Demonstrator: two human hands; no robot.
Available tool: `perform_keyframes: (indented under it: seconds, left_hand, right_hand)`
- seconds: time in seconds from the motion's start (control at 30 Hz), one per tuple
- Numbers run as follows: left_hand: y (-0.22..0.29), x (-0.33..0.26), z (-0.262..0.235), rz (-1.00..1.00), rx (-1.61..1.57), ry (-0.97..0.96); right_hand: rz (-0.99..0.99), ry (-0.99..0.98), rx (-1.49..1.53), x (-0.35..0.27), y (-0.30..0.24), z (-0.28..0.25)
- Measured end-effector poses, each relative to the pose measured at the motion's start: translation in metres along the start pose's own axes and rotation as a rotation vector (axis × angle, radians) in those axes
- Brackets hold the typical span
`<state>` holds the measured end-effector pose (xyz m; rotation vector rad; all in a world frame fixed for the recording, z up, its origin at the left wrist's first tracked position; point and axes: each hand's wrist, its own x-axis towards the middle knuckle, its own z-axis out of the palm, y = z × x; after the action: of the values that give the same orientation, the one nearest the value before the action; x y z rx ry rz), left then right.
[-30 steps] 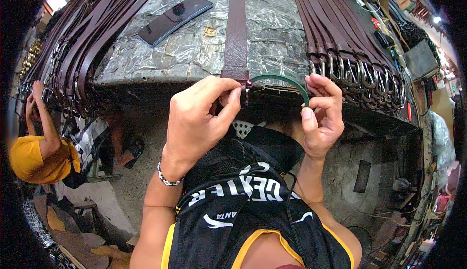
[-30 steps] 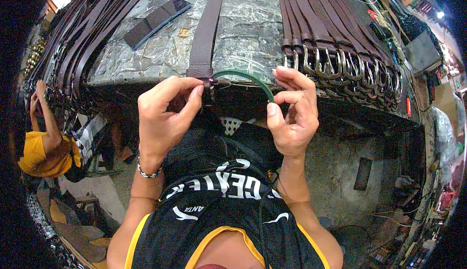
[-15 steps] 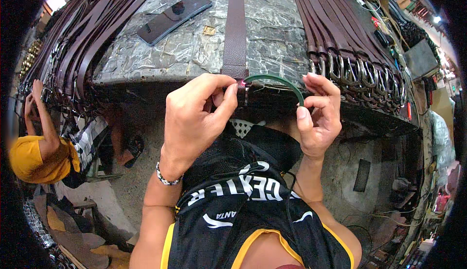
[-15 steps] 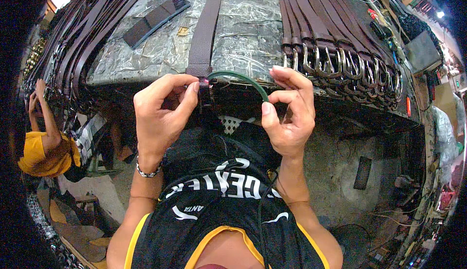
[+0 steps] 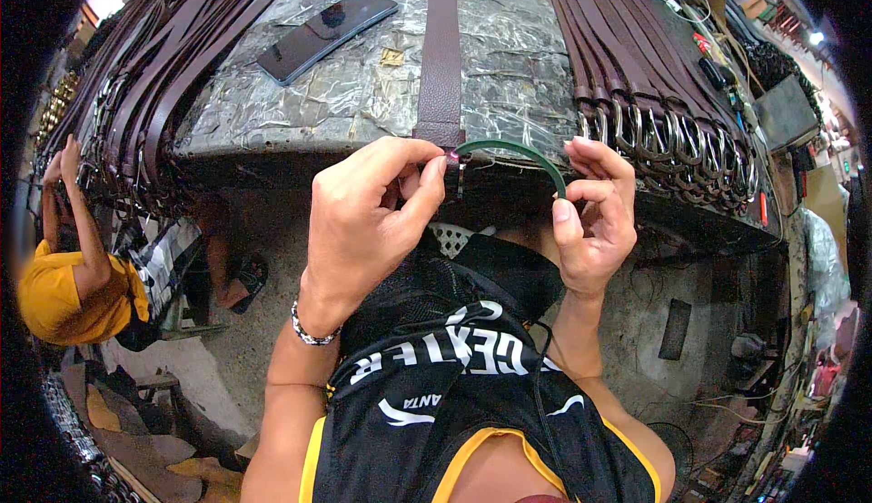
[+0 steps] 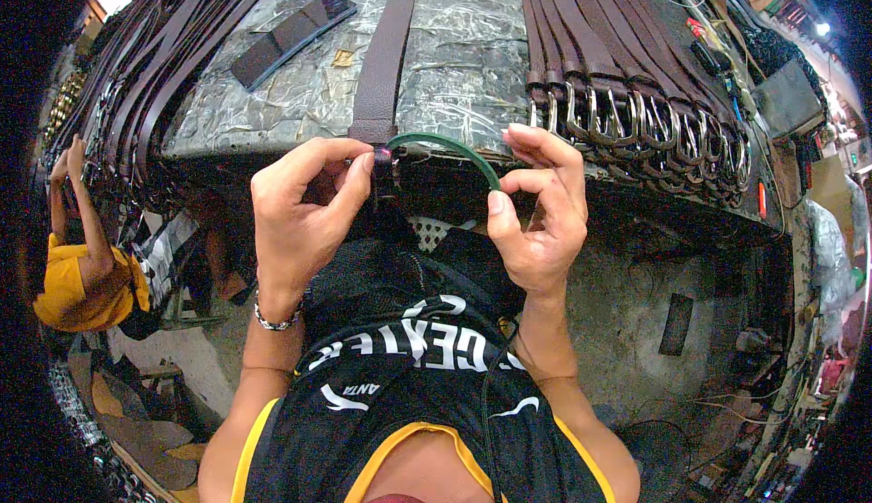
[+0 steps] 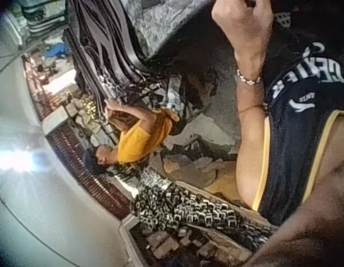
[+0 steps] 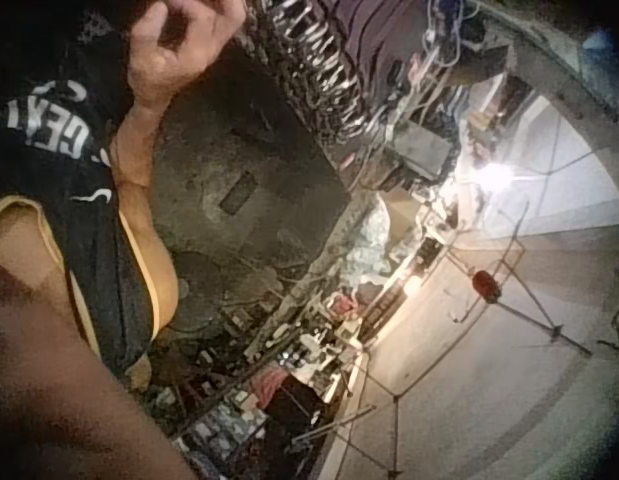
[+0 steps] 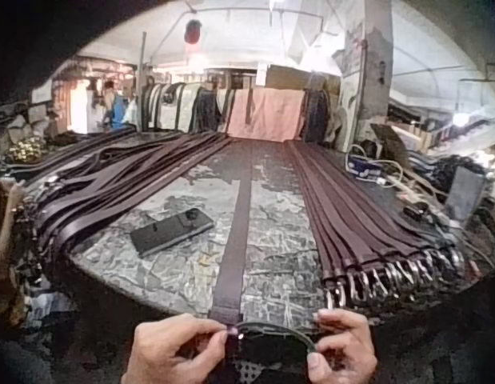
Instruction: The recorder is assembling leather belts by attaching buckles and loops, and smoothing the edges using a heating tool.
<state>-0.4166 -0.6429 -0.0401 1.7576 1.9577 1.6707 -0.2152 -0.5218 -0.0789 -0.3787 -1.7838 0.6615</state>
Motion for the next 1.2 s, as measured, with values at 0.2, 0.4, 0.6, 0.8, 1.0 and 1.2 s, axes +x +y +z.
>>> perform_keyframes:
  seconds: [0.2,0.4,0.6,0.8,1.0,1.2]
  left_hand:
    - [0.0,0.006,-0.019,-0.093,0.025,-0.071]
    - [-0.02,0.009,-0.076,-0.205,0.624,-0.263]
    - [0.016,-0.006,0.003,-0.093,0.215,0.022]
    - [0.013,-0.007,0.025,-0.039,0.229,0.054]
    - [-0.012,0.006,-0.012,-0.631,-1.008,-0.219]
    - [-0.019,0.004,-0.033,-0.549,-0.647,-0.298]
  right_hand:
    - [0.011,0.0,0.064,0.001,0.001,-0.003]
    - [0.219,-0.059,0.399,0.006,-0.004,-0.035]
    - [0.53,-0.144,0.544,-0.003,-0.007,-0.068]
    - [0.582,-0.104,0.423,-0.003,-0.003,-0.078]
    - [0.638,-0.084,0.351,0.0,-0.001,-0.066]
    - [0.632,-0.124,0.34,0.0,-0.003,-0.068]
